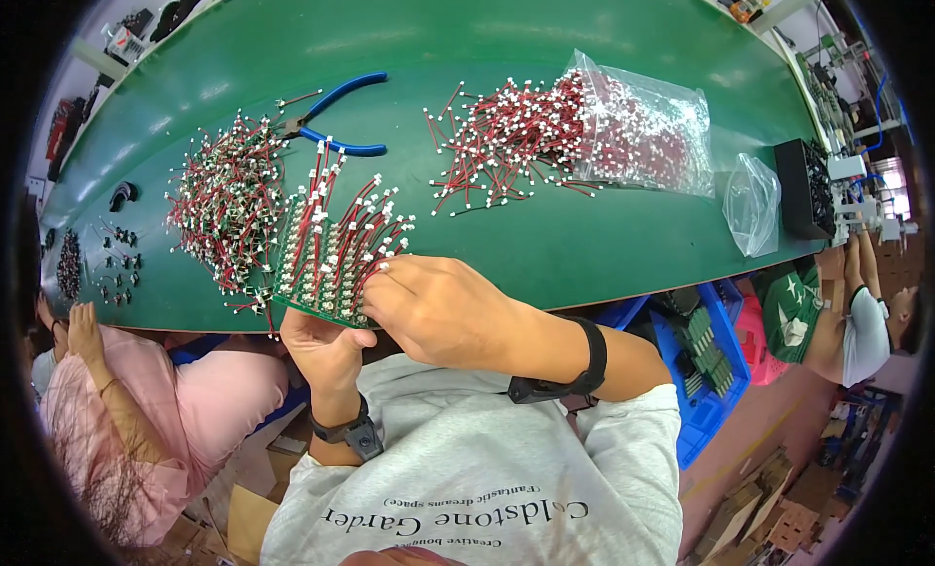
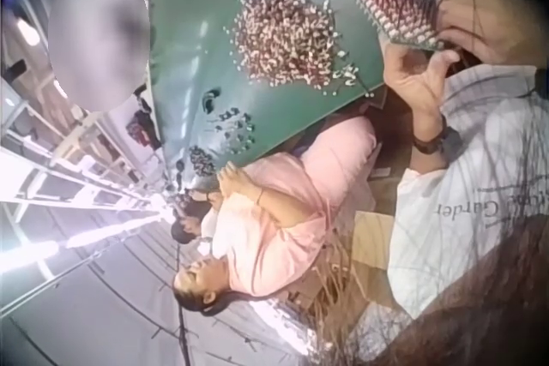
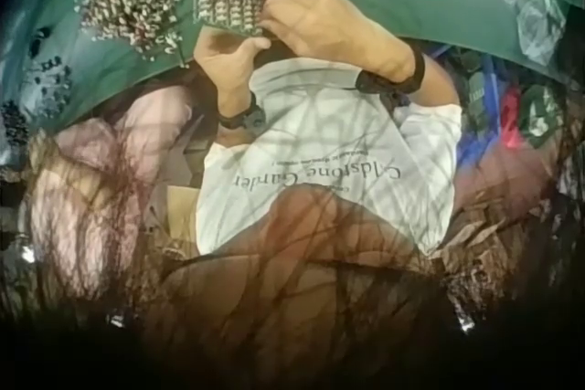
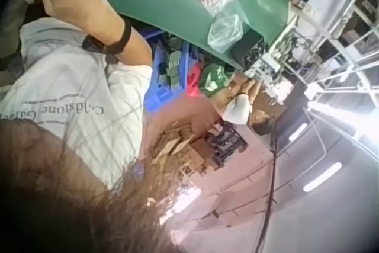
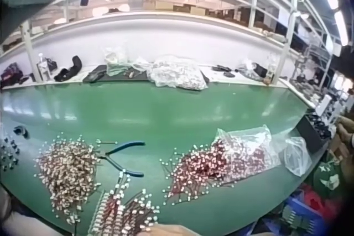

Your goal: The person inserts red and white wires into a circuit board by hand, places the completed board into a blue bin, and then retrieves a stack of boards to continue the process.

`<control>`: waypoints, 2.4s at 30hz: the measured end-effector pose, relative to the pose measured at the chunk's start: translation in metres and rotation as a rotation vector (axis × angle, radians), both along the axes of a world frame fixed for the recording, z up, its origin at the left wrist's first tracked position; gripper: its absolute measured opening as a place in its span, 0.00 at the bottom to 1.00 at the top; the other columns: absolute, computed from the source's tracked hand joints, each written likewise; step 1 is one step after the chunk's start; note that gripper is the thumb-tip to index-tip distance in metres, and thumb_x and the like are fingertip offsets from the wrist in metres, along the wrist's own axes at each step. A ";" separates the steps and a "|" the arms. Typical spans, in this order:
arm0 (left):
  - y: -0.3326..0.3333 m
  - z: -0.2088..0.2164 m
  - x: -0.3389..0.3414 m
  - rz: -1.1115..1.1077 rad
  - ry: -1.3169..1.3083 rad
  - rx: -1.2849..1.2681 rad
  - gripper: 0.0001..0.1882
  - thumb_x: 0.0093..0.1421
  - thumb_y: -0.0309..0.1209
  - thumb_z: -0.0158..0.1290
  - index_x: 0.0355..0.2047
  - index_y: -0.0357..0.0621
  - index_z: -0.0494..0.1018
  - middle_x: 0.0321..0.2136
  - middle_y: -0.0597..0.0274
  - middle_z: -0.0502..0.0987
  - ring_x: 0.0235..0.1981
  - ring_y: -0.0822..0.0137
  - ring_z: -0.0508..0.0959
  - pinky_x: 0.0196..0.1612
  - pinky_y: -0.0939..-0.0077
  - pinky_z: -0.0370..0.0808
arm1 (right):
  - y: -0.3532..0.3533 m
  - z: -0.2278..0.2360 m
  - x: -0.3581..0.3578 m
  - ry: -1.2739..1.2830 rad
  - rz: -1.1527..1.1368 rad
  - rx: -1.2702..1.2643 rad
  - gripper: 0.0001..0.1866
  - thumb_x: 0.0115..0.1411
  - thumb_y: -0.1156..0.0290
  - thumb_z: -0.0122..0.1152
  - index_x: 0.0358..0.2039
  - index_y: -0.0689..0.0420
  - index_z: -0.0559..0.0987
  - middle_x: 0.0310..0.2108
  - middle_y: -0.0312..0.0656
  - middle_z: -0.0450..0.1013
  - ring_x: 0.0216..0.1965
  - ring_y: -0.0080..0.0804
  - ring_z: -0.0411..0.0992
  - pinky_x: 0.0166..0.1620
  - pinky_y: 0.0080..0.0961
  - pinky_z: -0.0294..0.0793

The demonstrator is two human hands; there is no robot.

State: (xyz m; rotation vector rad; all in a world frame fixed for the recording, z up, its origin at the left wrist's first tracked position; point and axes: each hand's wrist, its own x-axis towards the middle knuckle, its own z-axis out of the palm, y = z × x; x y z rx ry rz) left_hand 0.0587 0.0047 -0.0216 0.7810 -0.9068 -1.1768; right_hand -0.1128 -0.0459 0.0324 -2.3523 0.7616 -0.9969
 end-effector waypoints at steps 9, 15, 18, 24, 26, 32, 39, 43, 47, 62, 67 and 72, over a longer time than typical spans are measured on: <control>0.000 0.002 0.001 -0.009 0.026 0.014 0.31 0.40 0.24 0.75 0.45 0.33 0.75 0.49 0.55 0.77 0.49 0.63 0.77 0.55 0.64 0.74 | -0.005 0.011 -0.003 -0.024 -0.047 0.067 0.09 0.47 0.79 0.70 0.30 0.60 0.78 0.26 0.42 0.74 0.26 0.40 0.74 0.30 0.33 0.72; 0.001 0.004 -0.003 -0.017 0.021 0.005 0.32 0.40 0.24 0.75 0.46 0.33 0.74 0.49 0.55 0.77 0.49 0.64 0.76 0.54 0.64 0.74 | -0.006 0.011 -0.004 -0.056 0.007 0.093 0.10 0.51 0.78 0.65 0.33 0.60 0.75 0.29 0.44 0.72 0.31 0.44 0.73 0.34 0.37 0.74; -0.001 0.001 -0.004 -0.030 0.018 -0.002 0.31 0.40 0.24 0.75 0.46 0.33 0.75 0.49 0.55 0.77 0.49 0.64 0.76 0.54 0.64 0.74 | -0.007 0.004 -0.007 -0.020 0.031 0.104 0.09 0.50 0.78 0.66 0.32 0.60 0.75 0.28 0.43 0.72 0.31 0.44 0.73 0.34 0.37 0.74; -0.001 0.007 -0.005 0.002 0.059 -0.021 0.31 0.42 0.22 0.73 0.47 0.34 0.72 0.49 0.55 0.76 0.50 0.63 0.76 0.55 0.64 0.73 | -0.005 0.005 -0.005 -0.092 -0.046 0.127 0.05 0.52 0.76 0.68 0.30 0.58 0.80 0.24 0.42 0.73 0.27 0.41 0.73 0.30 0.33 0.73; 0.000 0.008 -0.001 0.089 0.074 0.012 0.31 0.44 0.20 0.71 0.48 0.36 0.69 0.49 0.54 0.76 0.50 0.63 0.76 0.56 0.65 0.72 | -0.019 0.009 -0.015 -0.082 -0.079 0.070 0.04 0.53 0.76 0.67 0.30 0.58 0.81 0.24 0.42 0.73 0.27 0.41 0.73 0.30 0.32 0.72; -0.002 0.001 0.017 0.129 -0.006 0.043 0.28 0.48 0.21 0.69 0.49 0.35 0.68 0.46 0.58 0.75 0.46 0.68 0.76 0.52 0.71 0.72 | -0.113 -0.004 -0.064 0.227 -0.549 -0.047 0.09 0.55 0.75 0.61 0.37 0.56 0.81 0.29 0.45 0.71 0.33 0.42 0.73 0.38 0.35 0.72; 0.002 -0.011 0.021 0.083 0.024 0.059 0.29 0.50 0.20 0.68 0.50 0.34 0.67 0.49 0.56 0.73 0.50 0.66 0.74 0.55 0.70 0.70 | -0.147 -0.011 -0.054 0.471 -0.495 -0.005 0.10 0.53 0.75 0.63 0.36 0.52 0.83 0.35 0.42 0.72 0.43 0.43 0.71 0.47 0.38 0.73; 0.002 -0.013 0.022 0.076 0.026 0.068 0.29 0.50 0.20 0.68 0.51 0.33 0.67 0.50 0.55 0.73 0.51 0.64 0.74 0.57 0.67 0.71 | -0.156 -0.021 -0.049 0.550 -0.414 0.066 0.06 0.52 0.74 0.64 0.32 0.54 0.82 0.35 0.42 0.72 0.44 0.43 0.70 0.48 0.38 0.72; 0.000 -0.011 0.023 0.079 0.048 0.071 0.29 0.50 0.22 0.68 0.51 0.33 0.67 0.49 0.54 0.74 0.49 0.63 0.76 0.55 0.64 0.74 | -0.160 -0.028 -0.049 0.423 -0.369 -0.201 0.06 0.53 0.76 0.63 0.32 0.60 0.77 0.32 0.42 0.72 0.40 0.41 0.71 0.44 0.35 0.71; -0.006 -0.006 0.005 0.030 0.202 0.037 0.31 0.47 0.28 0.72 0.49 0.36 0.70 0.45 0.56 0.78 0.45 0.63 0.79 0.49 0.65 0.78 | -0.006 0.024 -0.003 -0.217 -0.012 0.248 0.08 0.54 0.82 0.64 0.36 0.62 0.79 0.31 0.44 0.75 0.32 0.36 0.75 0.35 0.26 0.74; -0.006 -0.004 0.003 0.072 0.208 0.001 0.30 0.46 0.25 0.72 0.49 0.36 0.70 0.45 0.55 0.78 0.46 0.63 0.79 0.50 0.65 0.77 | 0.004 0.014 0.008 -0.221 -0.045 0.123 0.11 0.51 0.84 0.64 0.36 0.63 0.78 0.32 0.44 0.74 0.31 0.40 0.74 0.34 0.30 0.73; -0.002 -0.006 0.003 0.039 0.175 -0.038 0.30 0.46 0.20 0.70 0.50 0.35 0.70 0.45 0.54 0.78 0.46 0.64 0.79 0.51 0.65 0.77 | 0.004 0.008 0.009 -0.183 -0.065 0.074 0.10 0.50 0.84 0.64 0.34 0.63 0.77 0.31 0.44 0.73 0.31 0.40 0.72 0.34 0.32 0.72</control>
